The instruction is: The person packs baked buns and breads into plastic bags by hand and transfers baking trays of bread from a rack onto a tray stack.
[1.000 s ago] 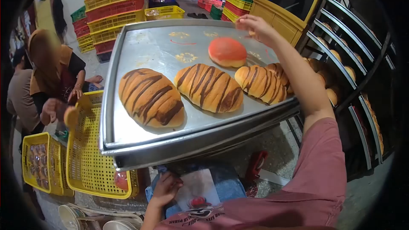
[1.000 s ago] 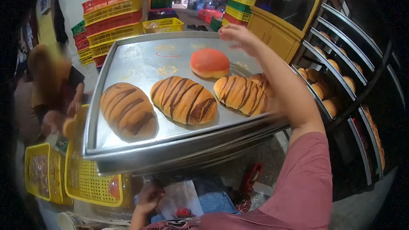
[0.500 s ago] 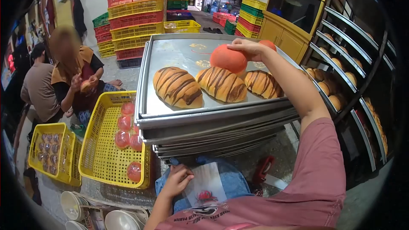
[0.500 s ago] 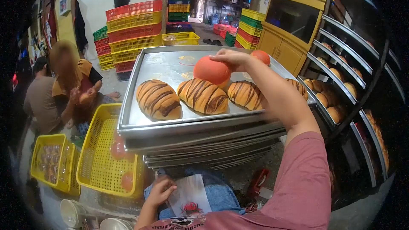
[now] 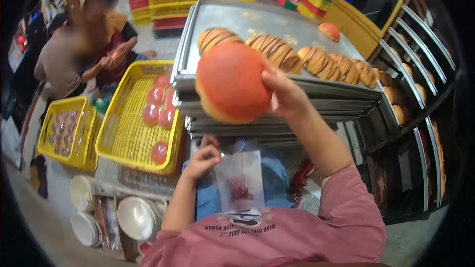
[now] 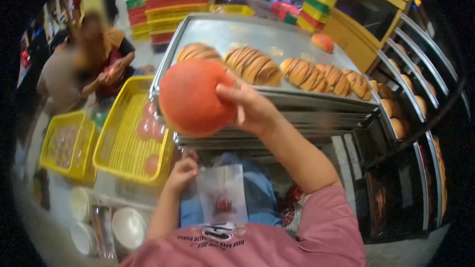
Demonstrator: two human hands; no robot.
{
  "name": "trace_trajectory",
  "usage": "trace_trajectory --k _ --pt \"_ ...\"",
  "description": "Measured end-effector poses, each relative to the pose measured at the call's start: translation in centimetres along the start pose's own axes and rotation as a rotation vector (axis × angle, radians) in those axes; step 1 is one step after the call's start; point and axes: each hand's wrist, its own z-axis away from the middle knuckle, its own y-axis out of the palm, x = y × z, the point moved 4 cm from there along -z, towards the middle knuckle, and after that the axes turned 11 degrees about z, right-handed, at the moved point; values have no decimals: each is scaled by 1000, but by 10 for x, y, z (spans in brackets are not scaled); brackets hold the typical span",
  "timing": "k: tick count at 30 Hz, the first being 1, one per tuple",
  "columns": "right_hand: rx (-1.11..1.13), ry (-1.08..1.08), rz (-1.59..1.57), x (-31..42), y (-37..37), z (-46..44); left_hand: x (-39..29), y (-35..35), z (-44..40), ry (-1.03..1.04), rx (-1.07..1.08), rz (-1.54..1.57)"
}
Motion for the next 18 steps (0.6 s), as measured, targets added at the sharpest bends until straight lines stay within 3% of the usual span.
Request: trace_trajectory --k 2,4,5,8,11,14,18 --pt "27 49 -43 -38 18 5 -6 -1 8 51 -43 10" --pt "21 91 -38 -61 32 8 -3 -2 21 -283 -154 350" --pt "33 104 -57 -72 34 9 -5 -3 24 -318 -177 348" --pt "45 -36 333 -110 19 1 -15 -14 36 -223 -87 277" --pt "134 33 434 -133 13 -1 -6 -30 50 -223 -131 365" --pt "203 60 553 -149 7 -1 3 -47 63 -90 -296 309" --pt "309 170 537 -153 -1 6 -22 -37 49 24 -213 265"
